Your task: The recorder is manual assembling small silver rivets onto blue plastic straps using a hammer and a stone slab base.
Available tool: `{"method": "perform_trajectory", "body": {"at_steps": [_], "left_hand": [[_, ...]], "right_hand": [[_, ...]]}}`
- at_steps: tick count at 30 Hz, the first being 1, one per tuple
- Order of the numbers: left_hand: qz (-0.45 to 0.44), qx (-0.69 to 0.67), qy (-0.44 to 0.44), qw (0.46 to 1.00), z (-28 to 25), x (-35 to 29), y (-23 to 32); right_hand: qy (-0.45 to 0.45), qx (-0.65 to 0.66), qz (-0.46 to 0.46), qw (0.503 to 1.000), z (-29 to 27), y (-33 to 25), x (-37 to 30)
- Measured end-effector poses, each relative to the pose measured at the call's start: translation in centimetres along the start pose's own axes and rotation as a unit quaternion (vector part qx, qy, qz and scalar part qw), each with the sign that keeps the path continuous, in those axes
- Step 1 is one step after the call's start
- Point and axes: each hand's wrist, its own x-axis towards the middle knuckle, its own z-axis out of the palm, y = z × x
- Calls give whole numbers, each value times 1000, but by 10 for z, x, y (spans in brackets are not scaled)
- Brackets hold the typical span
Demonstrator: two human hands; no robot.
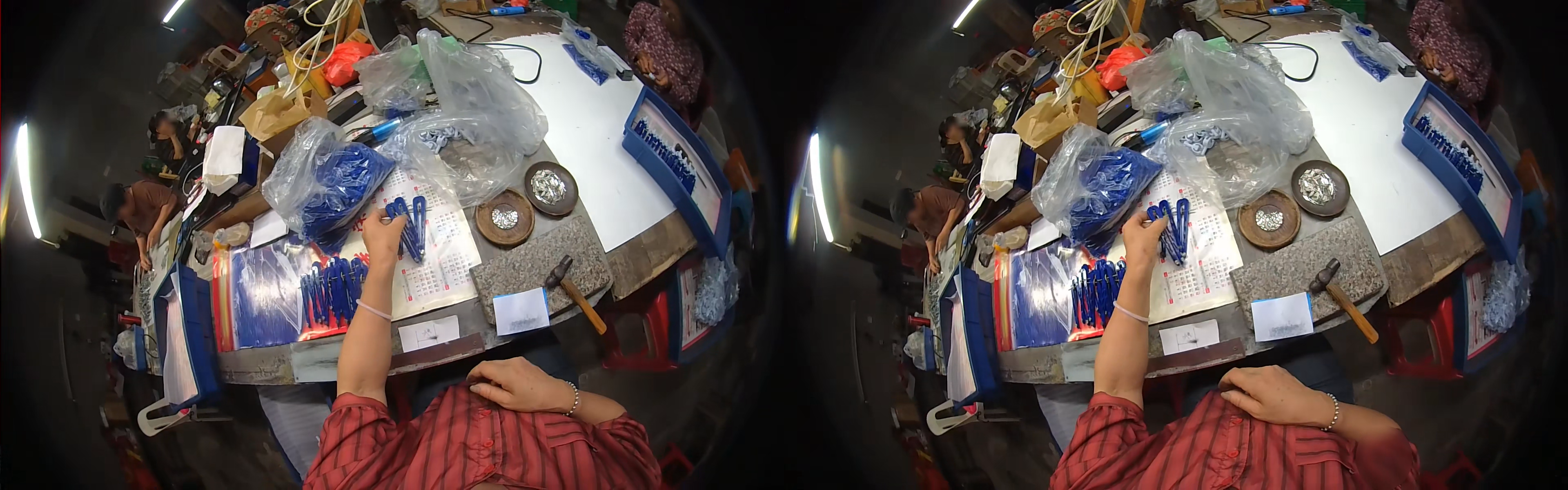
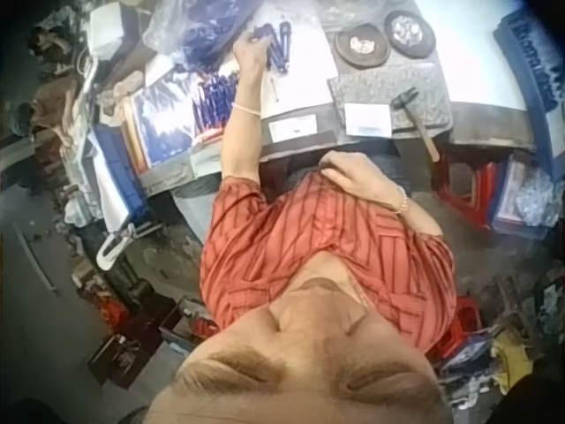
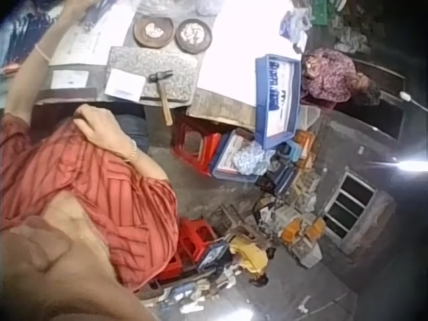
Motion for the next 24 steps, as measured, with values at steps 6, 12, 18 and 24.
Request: {"method": "perform_trajectory", "body": {"at_steps": [6,12,18,24], "left_hand": [[-33,-263,-130,955,-35,-94,91],[-100,-283,-334,894,-32,-203,127],[-197,-319,-362,853,-21,-232,124],[-124,-265,-349,890,-4,-260,110]], "right_hand": [[242,116,59,961,-6,3,-2],[238,137,71,959,-17,4,2],[201,184,86,958,-14,21,-16],[219,275,120,929,-6,29,-36]]}}
